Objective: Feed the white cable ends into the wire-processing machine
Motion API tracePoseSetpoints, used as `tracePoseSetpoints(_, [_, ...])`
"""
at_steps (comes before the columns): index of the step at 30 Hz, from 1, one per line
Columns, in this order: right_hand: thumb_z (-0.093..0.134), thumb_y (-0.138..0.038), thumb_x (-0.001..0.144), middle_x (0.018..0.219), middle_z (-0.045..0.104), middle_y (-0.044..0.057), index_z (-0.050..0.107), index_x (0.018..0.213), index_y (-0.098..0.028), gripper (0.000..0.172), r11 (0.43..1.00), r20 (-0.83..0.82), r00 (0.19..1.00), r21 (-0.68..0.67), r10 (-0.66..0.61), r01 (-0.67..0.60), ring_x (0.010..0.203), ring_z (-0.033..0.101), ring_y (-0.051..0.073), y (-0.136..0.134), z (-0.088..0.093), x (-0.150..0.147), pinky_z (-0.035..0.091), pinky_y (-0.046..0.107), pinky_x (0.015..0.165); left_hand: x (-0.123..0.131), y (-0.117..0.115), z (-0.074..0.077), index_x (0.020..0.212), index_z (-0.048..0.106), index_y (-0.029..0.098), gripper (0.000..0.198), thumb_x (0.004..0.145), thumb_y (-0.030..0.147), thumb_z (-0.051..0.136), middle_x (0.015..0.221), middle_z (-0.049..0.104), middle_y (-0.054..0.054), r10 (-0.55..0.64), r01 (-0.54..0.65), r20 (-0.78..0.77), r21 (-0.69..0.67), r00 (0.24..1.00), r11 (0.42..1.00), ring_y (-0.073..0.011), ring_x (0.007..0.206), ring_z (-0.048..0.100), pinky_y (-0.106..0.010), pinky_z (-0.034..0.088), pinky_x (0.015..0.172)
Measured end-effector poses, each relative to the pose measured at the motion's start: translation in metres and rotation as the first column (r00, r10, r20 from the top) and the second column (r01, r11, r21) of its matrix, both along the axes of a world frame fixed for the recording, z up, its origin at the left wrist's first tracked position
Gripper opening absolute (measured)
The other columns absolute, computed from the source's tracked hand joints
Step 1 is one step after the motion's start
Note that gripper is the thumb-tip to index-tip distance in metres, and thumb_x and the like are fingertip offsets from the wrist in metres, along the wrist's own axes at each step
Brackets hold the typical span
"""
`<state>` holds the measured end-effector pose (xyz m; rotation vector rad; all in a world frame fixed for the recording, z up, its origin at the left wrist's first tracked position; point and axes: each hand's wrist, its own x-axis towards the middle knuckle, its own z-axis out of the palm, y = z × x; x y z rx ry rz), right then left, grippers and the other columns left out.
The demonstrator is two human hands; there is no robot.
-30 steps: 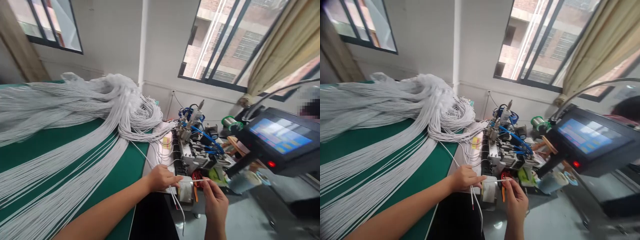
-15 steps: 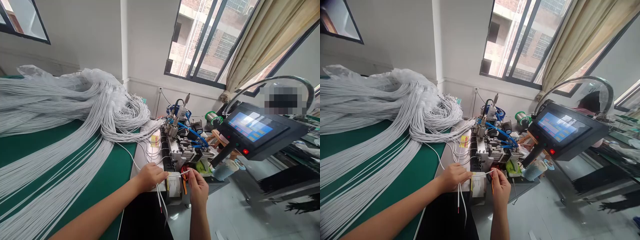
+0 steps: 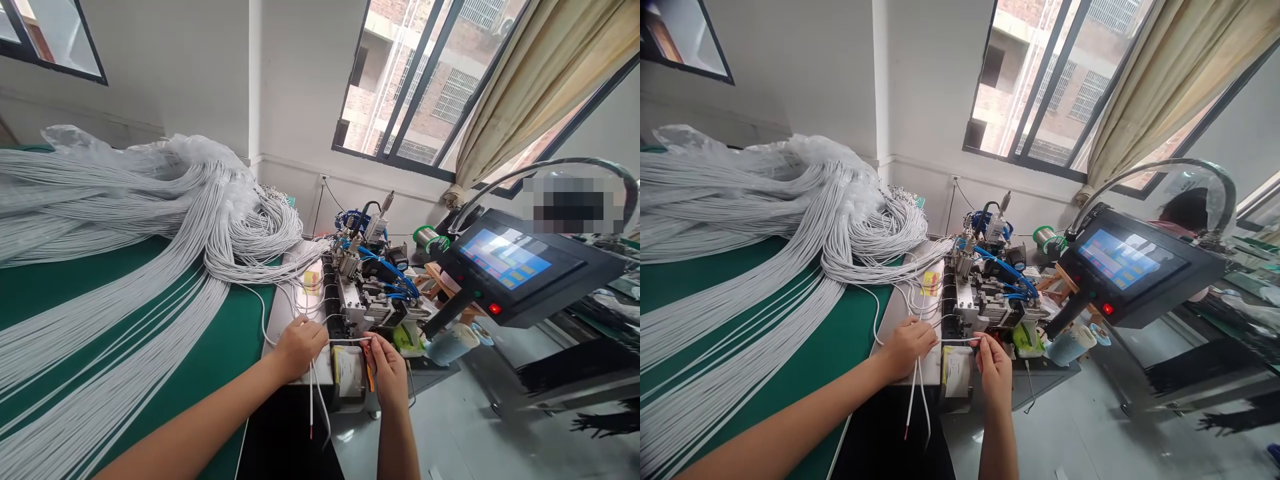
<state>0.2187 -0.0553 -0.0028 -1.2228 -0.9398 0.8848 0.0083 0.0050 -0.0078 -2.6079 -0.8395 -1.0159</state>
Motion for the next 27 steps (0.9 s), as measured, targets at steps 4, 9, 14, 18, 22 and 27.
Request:
tracePoseSetpoints(4, [0.069,-0.051,0.075,0.074,0.069,0.008,0.072,0.095,-0.013,0.043,0.996,0.015,0.997,-0.038,0.08,-0.079,0.051,0.05,0.011,0.006,0.001,0.007,0.036,0.022,0.045,-0.002,-0.002,0.006,0.094,0.058,0.019,0.02,0.09,0.01,0.04,0.077,0.059,-0.001,-0.016,0.015,-0.02,-0.044,1.0,0.999,-0.0161,0.072,0.054,-0.035,0.036,0.082])
tracePoseSetpoints(9, [0.071,-0.05,0.072,0.075,0.069,0.008,0.072,0.091,-0.011,0.043,0.987,0.193,0.97,-0.089,0.145,-0.13,0.056,0.053,0.015,0.016,0.007,0.017,0.037,0.024,0.049,-0.003,-0.005,0.013,0.108,0.058,0.023,0.03,0.087,0.008,0.043,0.08,0.06,-0.001,-0.007,0.005,-0.038,-0.041,0.999,0.999,-0.0174,0.077,0.054,-0.036,0.034,0.086])
tracePoseSetpoints(14, [0.069,-0.048,0.074,0.072,0.067,0.006,0.07,0.079,-0.013,0.034,0.984,0.425,0.888,-0.095,0.177,-0.151,0.061,0.055,0.017,0.027,0.005,0.019,0.039,0.025,0.053,-0.003,-0.005,0.011,0.109,0.058,0.02,0.032,0.08,0.01,0.05,0.087,0.061,-0.004,0.029,-0.033,-0.062,-0.064,0.998,0.997,-0.0208,0.086,0.054,-0.039,0.032,0.091])
tracePoseSetpoints(18, [0.064,-0.051,0.076,0.064,0.061,0.002,0.067,0.072,-0.014,0.038,0.988,0.502,0.852,-0.063,0.151,-0.138,0.058,0.05,0.016,0.035,-0.001,0.018,0.037,0.025,0.054,-0.002,-0.004,0.009,0.108,0.059,0.019,0.031,0.079,0.01,0.051,0.087,0.06,-0.004,0.062,-0.068,-0.084,-0.075,0.995,0.995,-0.0212,0.087,0.053,-0.042,0.032,0.093])
tracePoseSetpoints(22, [0.061,-0.051,0.077,0.058,0.052,-0.001,0.059,0.064,-0.016,0.038,0.983,0.475,0.862,-0.051,0.179,-0.176,0.057,0.045,0.014,0.042,-0.007,0.017,0.034,0.024,0.054,-0.002,-0.003,0.006,0.107,0.059,0.02,0.032,0.077,0.009,0.053,0.088,0.06,-0.004,0.067,-0.075,-0.097,-0.078,0.993,0.994,-0.0218,0.089,0.053,-0.042,0.031,0.093])
tracePoseSetpoints(27, [0.062,-0.046,0.076,0.056,0.041,-0.004,0.049,0.06,-0.018,0.035,0.963,0.281,0.921,-0.085,0.27,-0.256,0.056,0.037,0.012,0.048,-0.017,0.015,0.029,0.022,0.052,-0.002,-0.001,0.003,0.102,0.061,0.02,0.029,0.076,0.01,0.054,0.086,0.06,-0.004,0.086,-0.092,-0.086,-0.073,0.993,0.993,-0.022,0.088,0.053,-0.043,0.032,0.091])
